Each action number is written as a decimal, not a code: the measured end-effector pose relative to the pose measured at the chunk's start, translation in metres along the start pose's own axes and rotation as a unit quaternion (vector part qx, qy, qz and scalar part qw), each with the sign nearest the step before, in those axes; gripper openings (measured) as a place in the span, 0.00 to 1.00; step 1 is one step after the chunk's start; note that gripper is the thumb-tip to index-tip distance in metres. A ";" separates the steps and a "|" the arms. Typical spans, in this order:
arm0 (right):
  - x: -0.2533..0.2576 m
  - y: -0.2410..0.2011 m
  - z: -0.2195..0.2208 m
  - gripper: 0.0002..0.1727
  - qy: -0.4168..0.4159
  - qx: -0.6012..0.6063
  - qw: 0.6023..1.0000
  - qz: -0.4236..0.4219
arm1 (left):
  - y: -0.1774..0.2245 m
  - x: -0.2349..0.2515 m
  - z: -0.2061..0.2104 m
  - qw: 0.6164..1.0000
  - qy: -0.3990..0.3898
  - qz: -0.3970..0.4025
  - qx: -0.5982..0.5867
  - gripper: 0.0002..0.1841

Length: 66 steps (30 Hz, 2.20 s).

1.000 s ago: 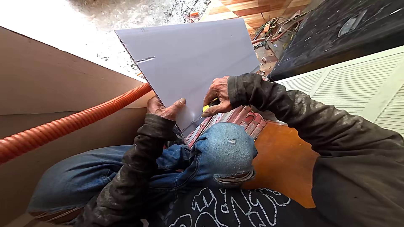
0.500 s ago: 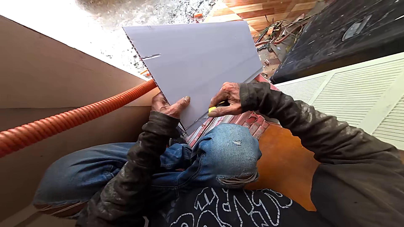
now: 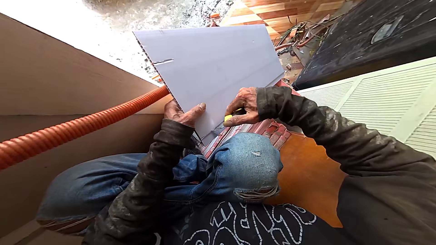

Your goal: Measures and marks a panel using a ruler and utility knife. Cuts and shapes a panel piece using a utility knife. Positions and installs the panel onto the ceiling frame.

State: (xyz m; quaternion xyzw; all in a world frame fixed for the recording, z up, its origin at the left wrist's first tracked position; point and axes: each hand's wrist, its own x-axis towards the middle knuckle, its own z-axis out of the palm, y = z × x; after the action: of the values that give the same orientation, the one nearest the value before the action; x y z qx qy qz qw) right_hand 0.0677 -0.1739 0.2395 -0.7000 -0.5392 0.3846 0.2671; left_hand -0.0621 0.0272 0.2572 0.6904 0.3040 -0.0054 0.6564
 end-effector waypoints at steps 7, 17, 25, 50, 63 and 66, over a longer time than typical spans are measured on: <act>0.002 0.003 0.002 0.28 0.007 -0.029 1.000 -0.001 | 0.003 -0.001 0.000 1.000 0.010 -0.024 0.007 0.16; 0.000 -0.009 -0.007 0.25 -0.036 -0.029 0.997 0.055 | 0.002 0.000 -0.001 1.000 0.002 -0.023 0.014 0.16; 0.004 -0.017 -0.015 0.22 -0.079 -0.016 0.993 0.085 | 0.002 -0.001 -0.002 0.999 0.001 -0.019 0.032 0.15; -0.116 0.106 -0.012 0.25 0.587 0.120 0.697 0.394 | 0.014 -0.002 0.004 1.000 -0.009 0.024 0.008 0.16; -0.086 0.092 0.212 0.48 0.470 0.090 0.545 0.688 | 0.055 -0.003 0.044 0.998 -0.013 0.061 -0.026 0.03; -0.076 0.070 0.157 0.58 0.609 -0.078 0.654 0.441 | 0.070 -0.004 0.060 0.997 -0.016 0.061 -0.045 0.03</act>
State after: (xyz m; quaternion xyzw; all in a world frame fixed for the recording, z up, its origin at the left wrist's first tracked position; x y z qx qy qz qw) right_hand -0.0332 -0.2729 0.1152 -0.9510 0.0888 -0.0991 0.2790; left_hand -0.0118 -0.0260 0.3132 0.6774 0.2511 0.0372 0.6905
